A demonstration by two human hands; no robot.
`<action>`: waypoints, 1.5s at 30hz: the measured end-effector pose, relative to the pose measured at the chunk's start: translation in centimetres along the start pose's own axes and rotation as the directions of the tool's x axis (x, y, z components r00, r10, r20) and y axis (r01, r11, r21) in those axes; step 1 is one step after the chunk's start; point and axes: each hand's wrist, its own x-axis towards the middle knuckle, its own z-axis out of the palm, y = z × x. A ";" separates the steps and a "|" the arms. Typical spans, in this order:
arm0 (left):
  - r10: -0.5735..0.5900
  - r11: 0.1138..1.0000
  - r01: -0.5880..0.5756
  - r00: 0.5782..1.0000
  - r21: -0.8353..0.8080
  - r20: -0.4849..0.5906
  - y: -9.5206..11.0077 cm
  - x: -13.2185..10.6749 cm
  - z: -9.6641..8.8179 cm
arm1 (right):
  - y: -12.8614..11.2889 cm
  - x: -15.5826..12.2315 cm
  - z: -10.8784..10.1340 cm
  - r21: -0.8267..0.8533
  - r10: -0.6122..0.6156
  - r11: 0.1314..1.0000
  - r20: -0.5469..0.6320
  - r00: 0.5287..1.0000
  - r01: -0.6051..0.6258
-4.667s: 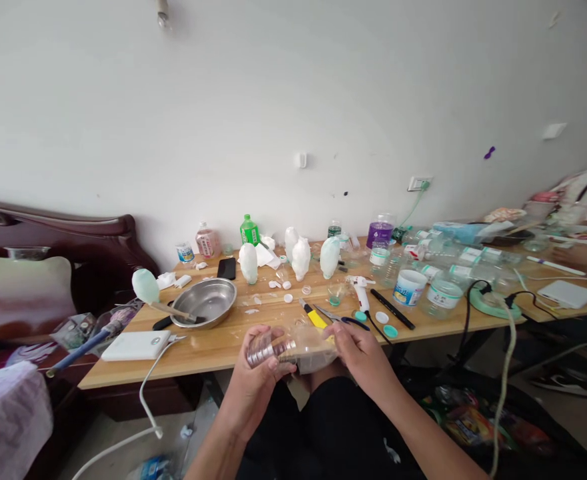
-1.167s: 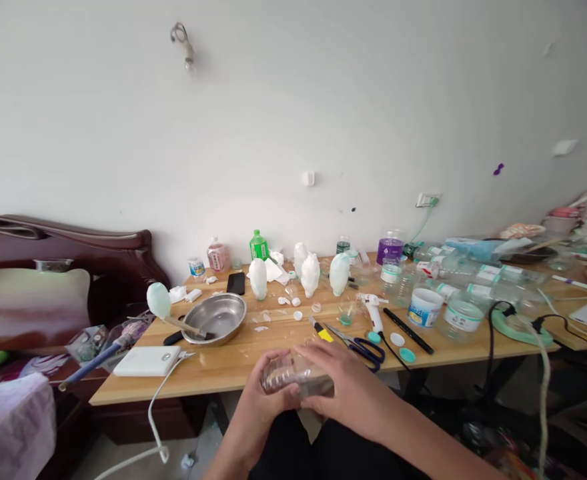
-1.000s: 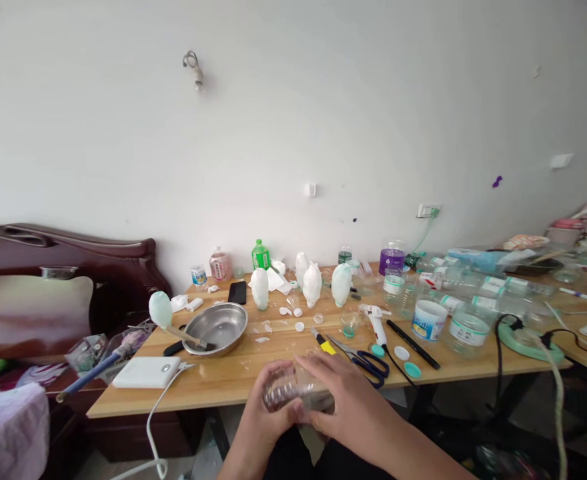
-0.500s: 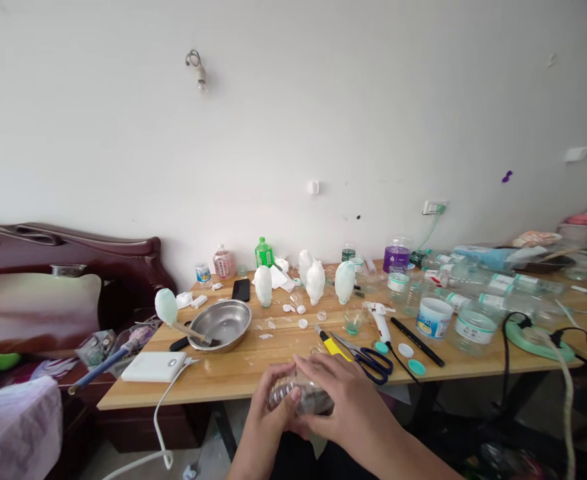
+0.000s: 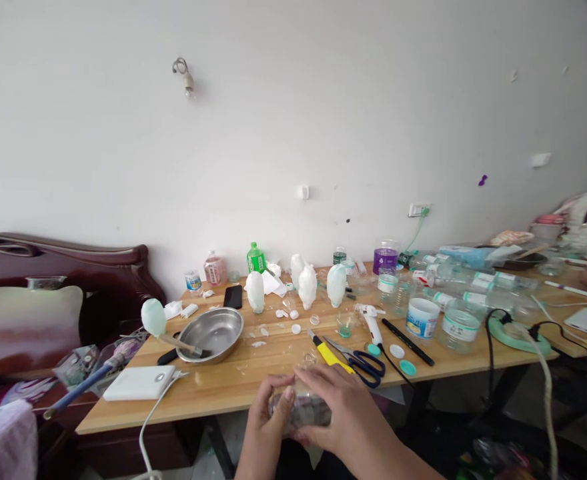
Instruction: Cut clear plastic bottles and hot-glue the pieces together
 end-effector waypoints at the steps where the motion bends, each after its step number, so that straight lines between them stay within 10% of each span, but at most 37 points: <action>1: -0.016 0.999 0.016 1.000 -0.036 -0.006 0.4 0.0 0.2 | -0.1 0.0 0.0 -0.017 -0.007 1.000 -0.019 1.000 0.007; 45: 0.205 0.965 -0.200 0.979 0.170 -0.011 0.9 1.2 0.9 | 1.2 -0.5 -0.4 0.159 0.036 0.987 -0.173 0.984 -0.008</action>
